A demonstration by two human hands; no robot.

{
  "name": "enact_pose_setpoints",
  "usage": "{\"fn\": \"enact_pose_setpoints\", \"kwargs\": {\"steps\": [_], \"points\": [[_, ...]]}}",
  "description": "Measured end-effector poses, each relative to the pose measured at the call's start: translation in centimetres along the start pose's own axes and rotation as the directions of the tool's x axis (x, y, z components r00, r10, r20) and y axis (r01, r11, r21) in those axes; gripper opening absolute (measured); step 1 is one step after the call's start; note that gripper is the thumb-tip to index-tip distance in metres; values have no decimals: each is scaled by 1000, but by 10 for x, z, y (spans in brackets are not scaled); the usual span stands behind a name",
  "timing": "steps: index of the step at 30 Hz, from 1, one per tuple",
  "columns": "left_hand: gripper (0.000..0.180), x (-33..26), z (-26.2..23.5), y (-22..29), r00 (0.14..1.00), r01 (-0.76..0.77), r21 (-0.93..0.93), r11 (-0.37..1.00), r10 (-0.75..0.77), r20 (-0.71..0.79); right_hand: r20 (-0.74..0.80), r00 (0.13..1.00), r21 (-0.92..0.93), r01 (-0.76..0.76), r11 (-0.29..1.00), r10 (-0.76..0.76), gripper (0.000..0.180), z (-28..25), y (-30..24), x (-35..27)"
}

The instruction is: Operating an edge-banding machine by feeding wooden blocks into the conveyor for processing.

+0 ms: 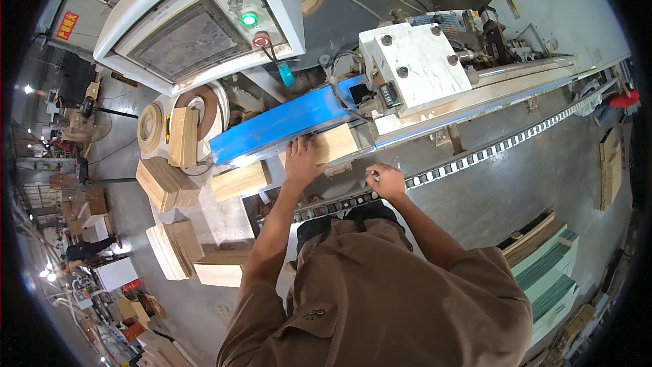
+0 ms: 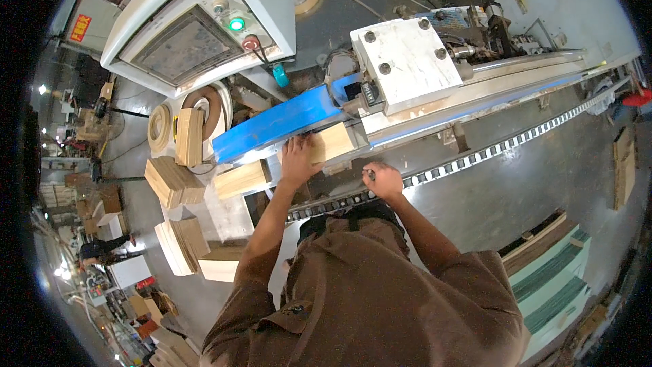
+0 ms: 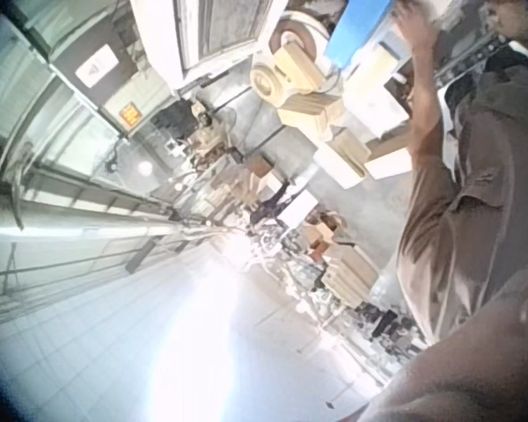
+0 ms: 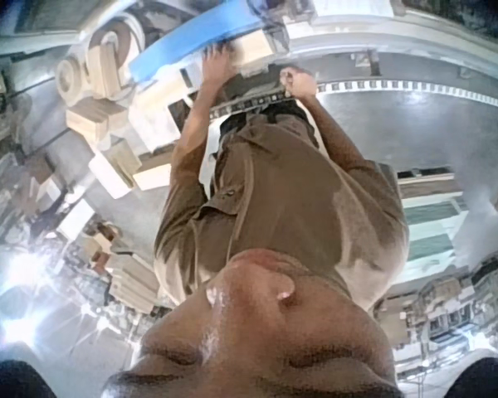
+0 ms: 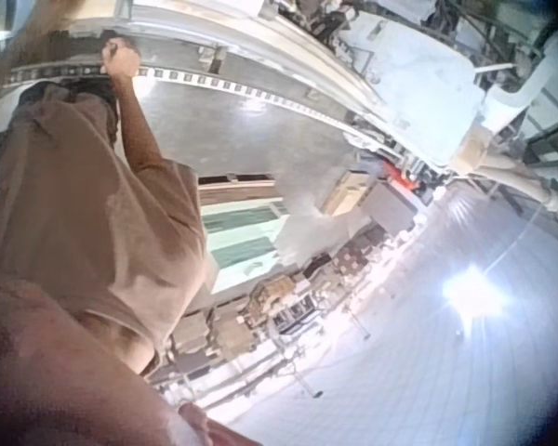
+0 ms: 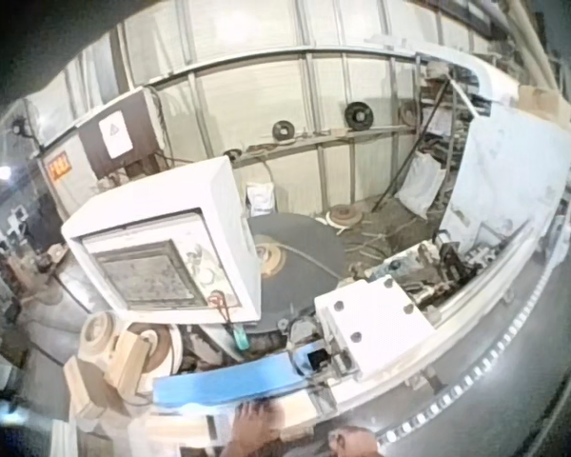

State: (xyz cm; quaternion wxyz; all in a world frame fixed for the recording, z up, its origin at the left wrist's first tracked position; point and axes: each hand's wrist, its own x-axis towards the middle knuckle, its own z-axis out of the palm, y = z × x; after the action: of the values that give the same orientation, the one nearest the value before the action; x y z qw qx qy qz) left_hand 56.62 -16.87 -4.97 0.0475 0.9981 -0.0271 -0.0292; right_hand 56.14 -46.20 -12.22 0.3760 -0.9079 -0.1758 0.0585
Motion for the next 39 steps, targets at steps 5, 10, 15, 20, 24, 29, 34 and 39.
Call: {"fn": "enact_pose_setpoints", "kwargs": {"steps": [5, 10, 15, 20, 24, 29, 34, 39], "points": [[84, -13, 28, -2, 964, 36, -54, 998, -48, -261, 146, 966, 434, -258, 863, 215, 28, 0, -16, 7], [79, -23, 27, -3, 952, 164, -66, 984, -176, -249, 593, 785, 728, -617, 298, 177, 61, 18, -43, 32], [78, -46, 17, -29, 955, 189, -43, 981, -194, -226, 643, 759, 760, -619, -197, 99, 86, 34, -68, 35], [78, -54, 14, -44, 960, 264, 40, 964, -258, -106, 610, 792, 751, -564, -344, 32, 79, 48, -67, 38], [75, -58, 33, -47, 971, 232, 4, 973, -231, -59, 610, 780, 746, -508, -430, 136, 54, 44, -80, 36], [71, -46, 43, -32, 977, 196, -19, 980, -197, -79, 578, 795, 759, -441, -479, 184, 36, 40, -61, 35], [77, -32, 48, -9, 982, 161, -22, 987, -162, -99, 552, 823, 731, -402, -551, 132, 46, 24, -38, 32], [79, -16, 54, 20, 981, 138, -54, 989, -144, -130, 593, 783, 778, -497, -384, 188, 70, -14, -32, 31]]}}
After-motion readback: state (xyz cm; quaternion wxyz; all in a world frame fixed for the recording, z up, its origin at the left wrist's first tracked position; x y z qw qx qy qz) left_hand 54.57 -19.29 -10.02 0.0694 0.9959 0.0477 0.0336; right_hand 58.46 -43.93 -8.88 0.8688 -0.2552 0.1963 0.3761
